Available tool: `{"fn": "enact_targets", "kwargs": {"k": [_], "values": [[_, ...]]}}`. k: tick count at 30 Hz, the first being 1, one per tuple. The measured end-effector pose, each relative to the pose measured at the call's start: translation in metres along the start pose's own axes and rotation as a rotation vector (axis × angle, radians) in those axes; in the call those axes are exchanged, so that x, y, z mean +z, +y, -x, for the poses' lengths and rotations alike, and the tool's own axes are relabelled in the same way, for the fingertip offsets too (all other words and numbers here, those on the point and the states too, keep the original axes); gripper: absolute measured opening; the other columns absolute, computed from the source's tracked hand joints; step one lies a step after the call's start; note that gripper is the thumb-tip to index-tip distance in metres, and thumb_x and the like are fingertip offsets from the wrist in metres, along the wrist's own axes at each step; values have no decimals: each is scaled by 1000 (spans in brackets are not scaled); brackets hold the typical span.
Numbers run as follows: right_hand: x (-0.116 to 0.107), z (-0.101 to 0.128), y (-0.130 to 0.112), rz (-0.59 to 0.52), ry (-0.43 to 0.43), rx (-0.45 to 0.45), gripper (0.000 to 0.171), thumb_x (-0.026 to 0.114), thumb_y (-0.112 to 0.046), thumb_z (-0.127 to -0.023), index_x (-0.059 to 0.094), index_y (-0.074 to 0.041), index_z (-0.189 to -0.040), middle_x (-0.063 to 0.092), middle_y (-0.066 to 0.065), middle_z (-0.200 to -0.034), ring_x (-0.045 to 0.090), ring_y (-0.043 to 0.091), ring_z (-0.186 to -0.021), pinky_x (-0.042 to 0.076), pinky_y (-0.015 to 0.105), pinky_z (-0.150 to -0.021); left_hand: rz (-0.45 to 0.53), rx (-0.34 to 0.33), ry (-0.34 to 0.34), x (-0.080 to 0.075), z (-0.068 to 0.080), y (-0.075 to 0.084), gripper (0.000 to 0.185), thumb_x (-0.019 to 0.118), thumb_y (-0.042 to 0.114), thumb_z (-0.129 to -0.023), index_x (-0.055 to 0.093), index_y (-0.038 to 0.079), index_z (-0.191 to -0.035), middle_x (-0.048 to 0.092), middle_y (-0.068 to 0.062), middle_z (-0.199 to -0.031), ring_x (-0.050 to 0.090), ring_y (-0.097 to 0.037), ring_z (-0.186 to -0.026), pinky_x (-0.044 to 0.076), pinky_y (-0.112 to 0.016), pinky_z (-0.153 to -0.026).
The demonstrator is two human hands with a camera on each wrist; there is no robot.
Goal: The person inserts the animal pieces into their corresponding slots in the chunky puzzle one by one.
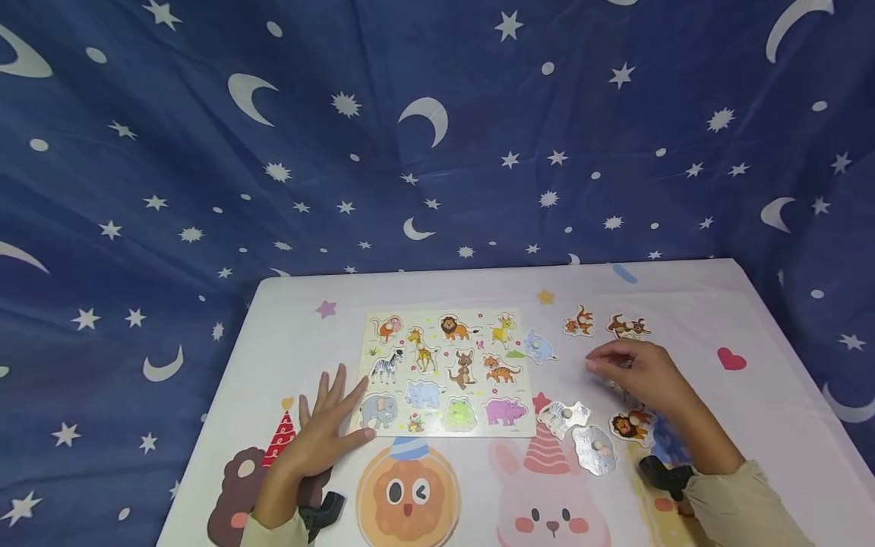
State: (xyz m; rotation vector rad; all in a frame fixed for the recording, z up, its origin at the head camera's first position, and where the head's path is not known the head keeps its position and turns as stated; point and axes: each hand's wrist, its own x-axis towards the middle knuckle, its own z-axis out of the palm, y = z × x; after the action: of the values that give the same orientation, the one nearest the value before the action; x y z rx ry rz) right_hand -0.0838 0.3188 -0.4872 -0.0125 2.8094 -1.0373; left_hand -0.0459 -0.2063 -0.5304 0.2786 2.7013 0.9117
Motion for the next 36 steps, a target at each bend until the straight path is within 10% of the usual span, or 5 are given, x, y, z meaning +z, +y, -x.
{"fn": "enact_targets", "kwargs": {"k": [10, 23, 36], "values": [[-15, 28, 40, -4, -87, 104, 40, 80, -42, -88, 77, -12, -114, 73, 4, -100, 59, 7, -79, 50, 19, -69, -11, -11, -11, 0, 1, 0, 87, 73, 47, -89, 30, 26, -161, -5, -12, -173, -16, -42, -157, -20, -72, -114], [-17, 38, 67, -72, -141, -23, 24, 83, -22, -84, 79, -10, -104, 58, -4, -74, 55, 9, -69, 42, 24, -58, -1, -8, -3, 0, 0, 2, 85, 75, 43, -89, 32, 26, -161, -5, -12, -173, -16, -42, -157, -20, -73, -114], [-15, 37, 80, -132, -258, -144, 17, 85, -17, -81, 82, -15, -97, 70, -5, -92, 58, 6, -85, 48, 19, -70, -2, -7, 2, 1, 1, 1, 86, 74, 44, -89, 32, 25, -161, -5, -13, -173, -16, -43, -157, -20, -73, -114]]}}
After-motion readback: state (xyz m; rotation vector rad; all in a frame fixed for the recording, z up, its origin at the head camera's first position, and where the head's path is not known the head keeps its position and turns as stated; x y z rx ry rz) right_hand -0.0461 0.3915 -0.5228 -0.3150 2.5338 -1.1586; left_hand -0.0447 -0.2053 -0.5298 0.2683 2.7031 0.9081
